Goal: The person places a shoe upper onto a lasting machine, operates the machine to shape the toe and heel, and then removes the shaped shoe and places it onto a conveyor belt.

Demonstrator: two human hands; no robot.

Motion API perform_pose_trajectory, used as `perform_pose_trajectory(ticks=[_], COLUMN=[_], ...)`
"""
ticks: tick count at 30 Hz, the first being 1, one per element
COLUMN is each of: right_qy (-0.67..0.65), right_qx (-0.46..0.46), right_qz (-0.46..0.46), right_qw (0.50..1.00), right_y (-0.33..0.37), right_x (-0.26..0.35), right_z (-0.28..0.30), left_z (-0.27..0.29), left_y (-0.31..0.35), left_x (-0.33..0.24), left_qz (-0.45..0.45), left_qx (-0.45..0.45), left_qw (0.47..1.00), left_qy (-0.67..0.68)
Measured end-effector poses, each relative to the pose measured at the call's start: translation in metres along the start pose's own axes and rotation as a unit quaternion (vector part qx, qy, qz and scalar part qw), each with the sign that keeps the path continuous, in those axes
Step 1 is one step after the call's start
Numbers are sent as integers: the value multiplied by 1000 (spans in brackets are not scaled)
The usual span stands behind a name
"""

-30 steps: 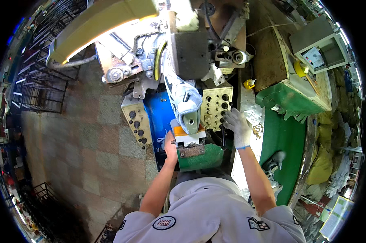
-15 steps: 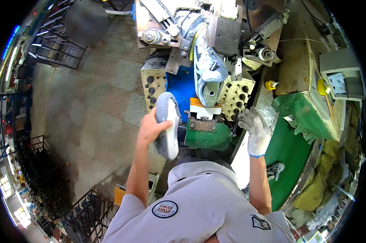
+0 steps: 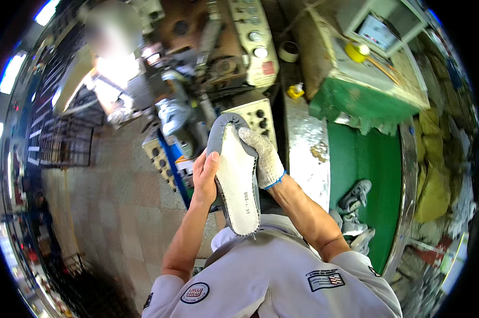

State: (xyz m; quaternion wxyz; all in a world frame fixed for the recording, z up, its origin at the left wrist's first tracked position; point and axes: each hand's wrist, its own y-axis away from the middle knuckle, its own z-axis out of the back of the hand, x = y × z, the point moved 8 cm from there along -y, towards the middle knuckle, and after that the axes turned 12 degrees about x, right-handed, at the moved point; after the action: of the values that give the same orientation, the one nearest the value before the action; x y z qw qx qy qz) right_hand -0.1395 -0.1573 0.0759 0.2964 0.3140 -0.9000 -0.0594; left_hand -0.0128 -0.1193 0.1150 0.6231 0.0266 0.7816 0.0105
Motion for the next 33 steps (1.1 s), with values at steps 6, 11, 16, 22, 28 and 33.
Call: perform_pose_trajectory(ticks=[6, 11, 16, 22, 28, 33], right_qy=[-68, 7, 319, 531, 233, 132], right_qx=[-63, -216, -425, -505, -603, -652], right_qz=[81, 233, -77, -125, 29, 141], right_qw=[992, 948, 844, 669, 763, 733], right_y=[56, 122, 226, 196, 63, 60], right_x=[69, 112, 188, 251, 269, 275], right_z=[104, 259, 420, 562, 665, 675], left_z=[-108, -179, -37, 105, 118, 131], left_y=[-42, -70, -38, -53, -72, -66], left_x=[62, 44, -59, -10, -4, -1], left_qz=[101, -20, -256, 62, 36, 22], left_qx=[148, 144, -184, -225, -183, -121], left_qw=[973, 841, 686, 794, 847, 845], left_qy=[-142, -522, -656, -561, -498, -521])
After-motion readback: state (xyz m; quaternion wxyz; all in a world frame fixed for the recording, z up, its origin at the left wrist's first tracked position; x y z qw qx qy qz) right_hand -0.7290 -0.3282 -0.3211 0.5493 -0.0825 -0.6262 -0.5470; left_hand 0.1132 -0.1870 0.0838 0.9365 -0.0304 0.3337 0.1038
